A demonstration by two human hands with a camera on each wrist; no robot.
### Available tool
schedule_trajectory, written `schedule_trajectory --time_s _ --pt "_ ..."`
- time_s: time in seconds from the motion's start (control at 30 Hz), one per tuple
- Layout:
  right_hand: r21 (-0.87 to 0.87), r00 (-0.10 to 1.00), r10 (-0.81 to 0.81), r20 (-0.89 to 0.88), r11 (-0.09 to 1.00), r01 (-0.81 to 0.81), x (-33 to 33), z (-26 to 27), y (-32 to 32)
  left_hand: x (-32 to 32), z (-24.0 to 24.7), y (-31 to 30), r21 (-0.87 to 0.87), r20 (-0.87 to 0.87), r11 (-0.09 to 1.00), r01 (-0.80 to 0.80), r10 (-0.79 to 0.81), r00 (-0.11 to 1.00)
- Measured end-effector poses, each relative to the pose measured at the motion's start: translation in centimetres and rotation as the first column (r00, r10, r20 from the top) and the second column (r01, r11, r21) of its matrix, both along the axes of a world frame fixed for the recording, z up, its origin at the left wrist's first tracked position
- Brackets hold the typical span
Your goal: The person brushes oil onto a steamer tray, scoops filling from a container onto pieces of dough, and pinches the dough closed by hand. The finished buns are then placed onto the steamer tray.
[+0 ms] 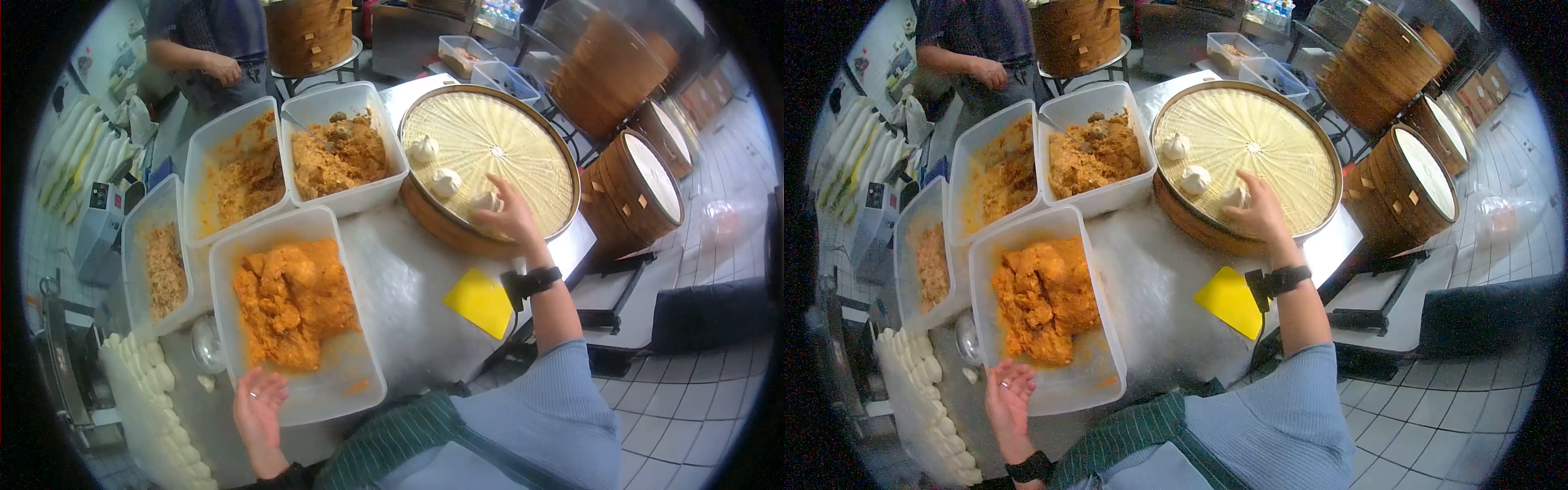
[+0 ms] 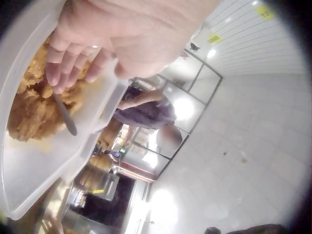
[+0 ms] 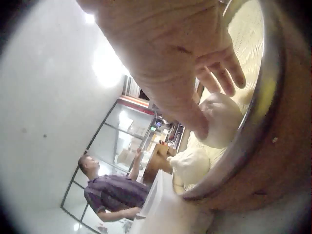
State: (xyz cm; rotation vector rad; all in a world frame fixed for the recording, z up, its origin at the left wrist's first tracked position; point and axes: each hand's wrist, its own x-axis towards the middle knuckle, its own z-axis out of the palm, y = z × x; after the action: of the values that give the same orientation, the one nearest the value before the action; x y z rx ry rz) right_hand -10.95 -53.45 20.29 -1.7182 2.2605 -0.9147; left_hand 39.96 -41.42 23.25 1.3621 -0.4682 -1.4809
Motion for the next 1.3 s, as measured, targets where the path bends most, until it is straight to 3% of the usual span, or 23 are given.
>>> schedule_trajectory --time_s 0.03,0.1,0.23,0.3,0.4,0.63,0.83,0.9,1.13,1.2,1.23,1.3 --pt "0.006 1.000 -0.001 0.000 1.000 0.001 0.2 -0.2 0.0 -0.1 0.0 0.0 -0.010 -0.003 1.000 -0.003 0.003 1.000" --pt "-0.013 0.974 0.112 -0.198 0.993 -0.117 0.3 -0.4 0.2 -0.2 0.2 0.0 0.005 0.009 1.000 0.025 -0.025 1.000" --pt "0.067 0.991 0.101 -0.082 0.993 -0.096 1.0 -0.2 0.0 0.0 0.0 -0.1 0.006 0.013 0.998 0.061 -0.061 0.998" --pt "0.101 0.989 -0.126 0.083 0.988 0.117 1.1 -0.1 0.0 0.1 0.1 -0.1 0.008 0.014 0.998 0.061 -0.061 0.998" --pt "-0.020 0.972 -0.232 0.030 0.972 0.233 1.3 -0.4 -0.3 0.1 -0.1 0.0 0.002 0.013 0.998 0.064 -0.064 0.998" --pt "0.167 0.966 -0.260 0.020 0.953 0.253 1.2 -0.8 0.0 -0.1 0.1 -0.1 -0.009 0.009 0.997 0.072 -0.072 0.997" --pt "0.131 0.994 -0.105 -0.004 0.986 0.105 -1.4 0.7 1.0 0.0 0.1 0.1 -0.020 0.002 1.000 0.020 -0.020 1.000" --pt "0.152 0.992 0.043 0.122 0.986 -0.061 -2.3 0.9 1.1 -0.2 0.1 0.1 -0.030 0.004 0.999 0.025 -0.025 1.000" --pt "0.179 0.977 0.152 0.149 0.968 -0.178 -1.2 2.1 0.2 0.0 0.1 0.0 -0.005 0.026 0.998 0.063 -0.063 0.998" --pt "0.257 0.990 0.134 -0.038 0.959 -0.120 -0.2 2.7 0.3 0.1 0.0 0.0 -0.010 0.032 0.998 0.059 -0.058 0.998" --pt "0.258 0.990 0.137 -0.039 0.958 -0.123 -0.1 2.6 0.2 0.1 -0.1 0.1 -0.015 0.037 0.998 0.057 -0.057 0.998" --pt "0.176 0.971 0.170 -0.169 0.974 -0.140 -0.2 2.3 0.0 0.0 0.0 0.1 -0.016 0.031 0.999 0.048 -0.047 0.998"
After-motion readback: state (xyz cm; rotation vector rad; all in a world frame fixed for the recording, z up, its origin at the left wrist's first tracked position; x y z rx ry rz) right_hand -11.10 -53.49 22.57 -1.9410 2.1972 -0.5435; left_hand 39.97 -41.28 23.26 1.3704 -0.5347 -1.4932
